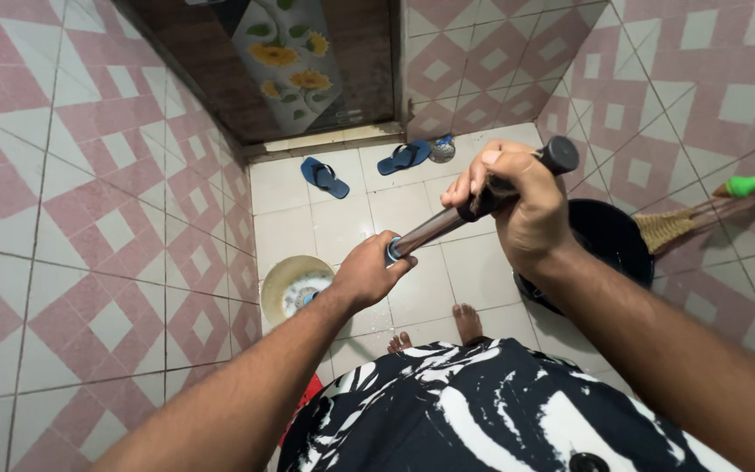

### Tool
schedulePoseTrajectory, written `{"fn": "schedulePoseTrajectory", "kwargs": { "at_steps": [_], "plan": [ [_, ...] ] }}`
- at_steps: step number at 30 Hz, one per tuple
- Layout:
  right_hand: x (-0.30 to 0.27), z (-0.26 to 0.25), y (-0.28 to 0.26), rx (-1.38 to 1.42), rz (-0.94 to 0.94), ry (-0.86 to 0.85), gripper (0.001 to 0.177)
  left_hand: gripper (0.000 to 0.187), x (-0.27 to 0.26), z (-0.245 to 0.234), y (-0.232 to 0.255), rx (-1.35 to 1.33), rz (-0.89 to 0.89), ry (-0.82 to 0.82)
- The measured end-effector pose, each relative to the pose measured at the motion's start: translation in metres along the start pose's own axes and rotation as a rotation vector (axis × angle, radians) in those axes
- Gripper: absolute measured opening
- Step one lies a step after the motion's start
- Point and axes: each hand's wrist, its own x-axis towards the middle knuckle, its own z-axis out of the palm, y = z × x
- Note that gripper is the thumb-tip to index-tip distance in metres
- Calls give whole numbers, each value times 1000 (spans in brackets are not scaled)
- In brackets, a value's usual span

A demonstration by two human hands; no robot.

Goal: The person mops a tiled bathroom floor using a spin mop. They repeatedly dip the mop into a bucket of soapy water, wring it out, and scrub the floor in a small area near the door.

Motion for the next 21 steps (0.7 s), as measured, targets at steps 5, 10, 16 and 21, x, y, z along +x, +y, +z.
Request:
{"fn": "schedulePoseTrajectory", "kwargs": {
  "at_steps": [5,10,16,21],
  "plan": [
    [-7,-2,2,3,-5,18,27,41,-2,-2,-2,36,25,-47],
    [-15,-12,1,-25,14,14,25,34,0,10,-4,20,57,-37],
    [-31,-29,-5,-67,31,2,25,32,-1,27,2,30,56,-29],
    [-43,-51,-10,-98,44,-32,26,32,-1,48,11,16,29,-10]
  ]
}}
